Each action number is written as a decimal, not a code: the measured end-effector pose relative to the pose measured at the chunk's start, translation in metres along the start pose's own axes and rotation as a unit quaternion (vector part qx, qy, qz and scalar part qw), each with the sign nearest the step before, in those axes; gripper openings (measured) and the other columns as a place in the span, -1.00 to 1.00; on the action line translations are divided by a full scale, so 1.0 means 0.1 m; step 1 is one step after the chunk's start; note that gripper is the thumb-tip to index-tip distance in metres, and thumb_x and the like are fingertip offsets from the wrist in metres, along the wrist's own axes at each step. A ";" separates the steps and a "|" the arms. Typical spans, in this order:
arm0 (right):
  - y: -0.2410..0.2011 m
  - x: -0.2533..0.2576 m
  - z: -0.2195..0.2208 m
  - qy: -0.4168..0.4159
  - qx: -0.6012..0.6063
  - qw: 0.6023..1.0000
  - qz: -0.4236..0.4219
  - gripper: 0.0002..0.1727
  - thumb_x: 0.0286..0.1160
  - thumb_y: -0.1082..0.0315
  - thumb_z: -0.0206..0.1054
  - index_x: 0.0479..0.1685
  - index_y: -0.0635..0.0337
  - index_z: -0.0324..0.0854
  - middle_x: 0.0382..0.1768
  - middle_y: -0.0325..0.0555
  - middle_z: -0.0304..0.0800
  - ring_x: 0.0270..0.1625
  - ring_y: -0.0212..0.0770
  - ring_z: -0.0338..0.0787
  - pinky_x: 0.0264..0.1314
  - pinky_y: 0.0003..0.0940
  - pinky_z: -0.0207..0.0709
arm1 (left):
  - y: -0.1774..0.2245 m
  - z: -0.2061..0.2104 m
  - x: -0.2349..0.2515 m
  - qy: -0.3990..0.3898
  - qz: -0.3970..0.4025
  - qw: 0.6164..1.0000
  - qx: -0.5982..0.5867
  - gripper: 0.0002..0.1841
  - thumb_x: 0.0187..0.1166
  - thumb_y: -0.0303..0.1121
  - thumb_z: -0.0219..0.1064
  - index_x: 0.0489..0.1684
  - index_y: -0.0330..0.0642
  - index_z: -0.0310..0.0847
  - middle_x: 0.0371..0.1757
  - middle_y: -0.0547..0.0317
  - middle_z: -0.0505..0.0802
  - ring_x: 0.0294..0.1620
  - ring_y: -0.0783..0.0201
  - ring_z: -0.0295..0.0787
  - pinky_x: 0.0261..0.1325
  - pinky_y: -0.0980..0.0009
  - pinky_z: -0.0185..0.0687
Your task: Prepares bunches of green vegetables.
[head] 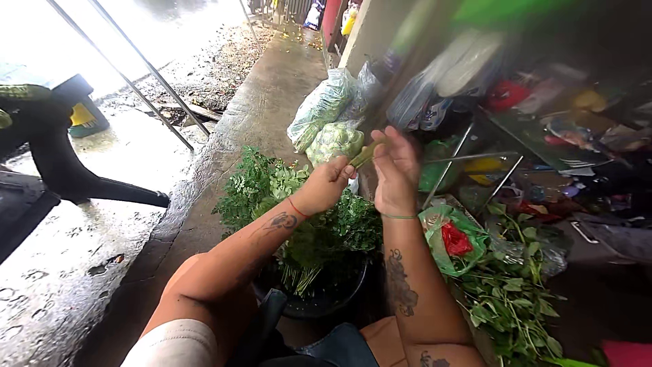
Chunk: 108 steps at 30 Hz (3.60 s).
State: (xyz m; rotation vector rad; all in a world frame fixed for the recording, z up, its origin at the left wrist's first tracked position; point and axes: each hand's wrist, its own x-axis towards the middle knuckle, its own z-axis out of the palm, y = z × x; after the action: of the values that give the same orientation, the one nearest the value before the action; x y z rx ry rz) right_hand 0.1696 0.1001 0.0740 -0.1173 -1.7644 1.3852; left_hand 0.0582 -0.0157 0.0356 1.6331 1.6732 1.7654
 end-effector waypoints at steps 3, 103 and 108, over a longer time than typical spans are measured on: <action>-0.14 0.27 -0.18 -0.075 -0.081 0.994 0.023 -0.40 0.47 0.32 0.40 0.55 0.25 0.49 -0.32 -0.35 0.63 -0.33 -0.46 0.64 -0.19 -0.48 0.61 | 0.05 -0.06 -0.01 -0.094 0.040 0.993 0.055 -0.72 0.85 -0.37 0.03 -0.18 -0.28 0.63 -0.51 0.24 0.58 -0.54 0.43 0.42 -0.42 0.45 0.39; -0.01 0.07 -0.17 0.127 0.022 0.973 0.192 -0.66 0.61 0.45 0.23 0.32 0.19 0.65 -0.07 -0.24 0.75 -0.29 -0.36 0.71 -0.29 -0.41 0.66 | 0.04 0.07 -0.11 -0.103 0.005 0.982 0.159 -0.74 0.86 -0.37 0.06 0.00 -0.35 0.65 -0.35 -0.05 0.76 -0.34 0.06 0.72 -0.19 0.05 0.65; 0.21 0.08 -0.48 -0.030 -0.160 0.963 0.213 -0.60 0.79 0.34 -0.15 -0.23 0.16 0.65 -0.51 -0.34 0.67 -0.56 -0.45 0.54 -0.41 -0.51 0.51 | -0.15 0.03 -0.05 -0.072 0.078 0.994 0.031 -0.71 0.84 -0.41 0.02 -0.13 -0.38 0.66 -0.42 0.11 0.69 -0.44 0.33 0.55 -0.26 0.34 0.53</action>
State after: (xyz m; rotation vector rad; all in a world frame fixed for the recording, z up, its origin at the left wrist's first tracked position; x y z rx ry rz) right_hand 0.1880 0.1487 0.0611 -0.6708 -2.0868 1.3908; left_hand 0.0553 -0.0127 0.0198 1.9157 1.5892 1.6319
